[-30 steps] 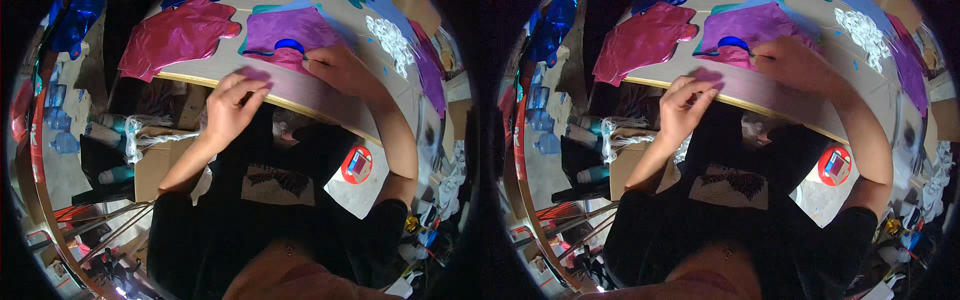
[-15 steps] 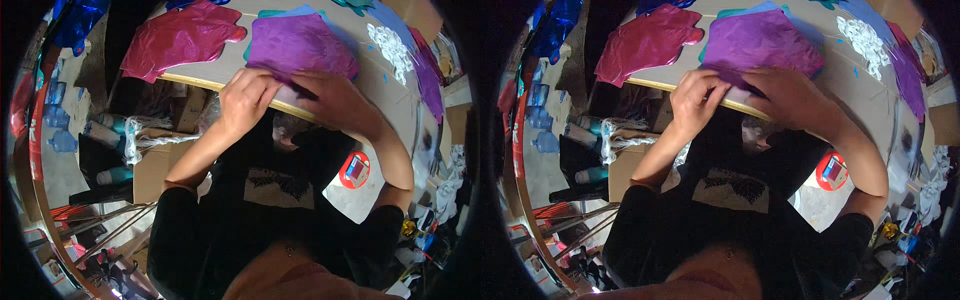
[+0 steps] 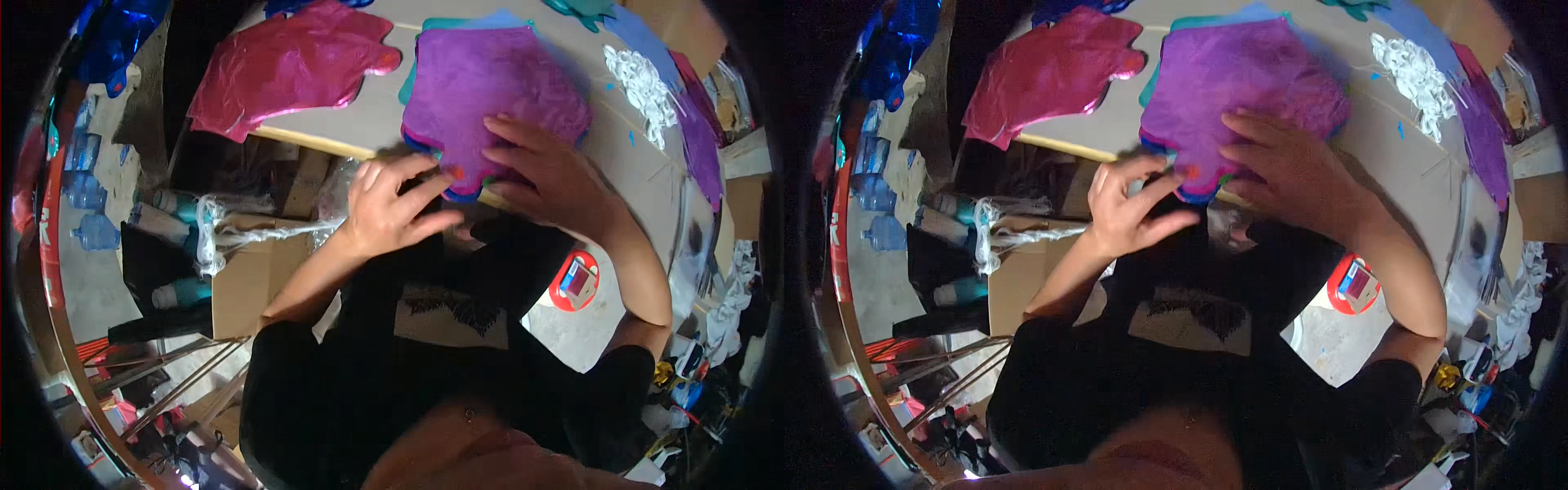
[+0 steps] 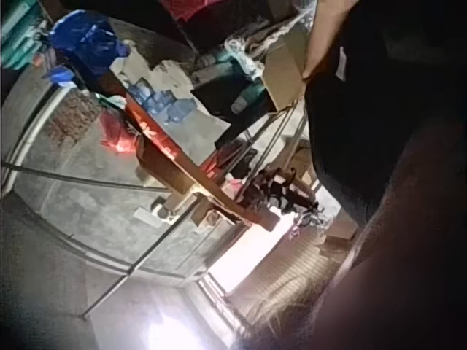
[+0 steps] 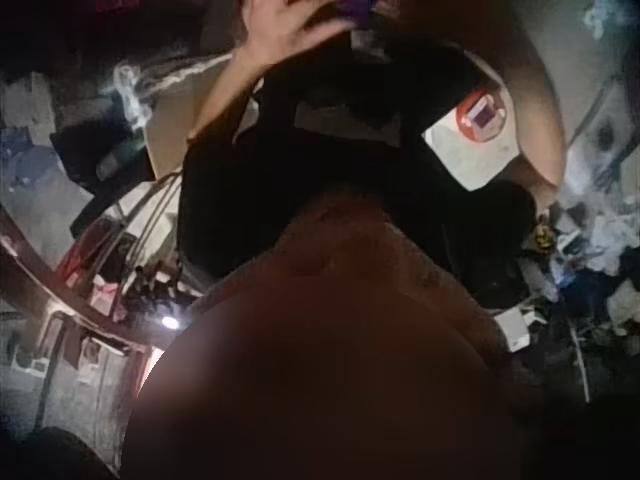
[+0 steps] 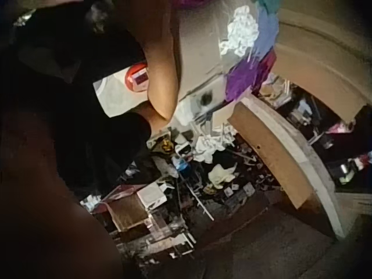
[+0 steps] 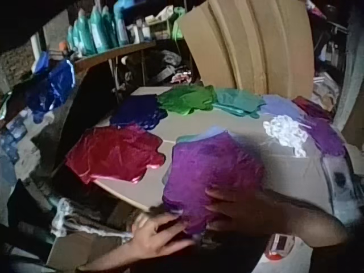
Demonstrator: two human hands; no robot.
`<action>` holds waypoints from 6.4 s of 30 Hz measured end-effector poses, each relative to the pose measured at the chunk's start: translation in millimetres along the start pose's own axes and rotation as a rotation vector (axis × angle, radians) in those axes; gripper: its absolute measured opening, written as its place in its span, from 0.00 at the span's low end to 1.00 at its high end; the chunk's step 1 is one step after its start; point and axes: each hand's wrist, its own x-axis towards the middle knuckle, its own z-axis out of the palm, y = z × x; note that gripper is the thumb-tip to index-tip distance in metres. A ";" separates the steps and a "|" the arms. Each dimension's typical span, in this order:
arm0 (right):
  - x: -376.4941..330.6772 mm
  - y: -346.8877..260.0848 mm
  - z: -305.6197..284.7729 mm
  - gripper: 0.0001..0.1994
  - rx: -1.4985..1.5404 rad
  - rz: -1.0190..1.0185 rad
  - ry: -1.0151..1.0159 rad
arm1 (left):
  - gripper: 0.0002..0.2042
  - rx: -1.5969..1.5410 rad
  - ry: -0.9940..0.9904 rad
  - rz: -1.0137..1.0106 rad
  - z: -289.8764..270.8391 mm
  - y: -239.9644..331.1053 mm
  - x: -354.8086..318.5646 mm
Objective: Folding thin colorful plastic or foil sheets and placing them into clear bags with product labels.
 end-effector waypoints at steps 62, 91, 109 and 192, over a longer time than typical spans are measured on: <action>55.1 147.2 -9.8 0.26 -0.063 0.406 0.153 | 0.24 -0.367 -0.610 -0.096 110.9 -130.2 196.8; 22.1 118.8 -20.7 0.27 -0.063 0.329 0.044 | 0.20 -0.290 -0.551 0.041 96.6 -129.9 178.8; 43.9 148.0 -18.6 0.25 -0.050 0.379 0.092 | 0.23 -0.208 -0.592 0.111 94.7 -120.4 181.4; 61.7 -17.6 -3.8 0.51 -0.064 -0.390 -0.394 | 0.14 -1.002 -0.042 -0.883 14.8 22.8 -60.6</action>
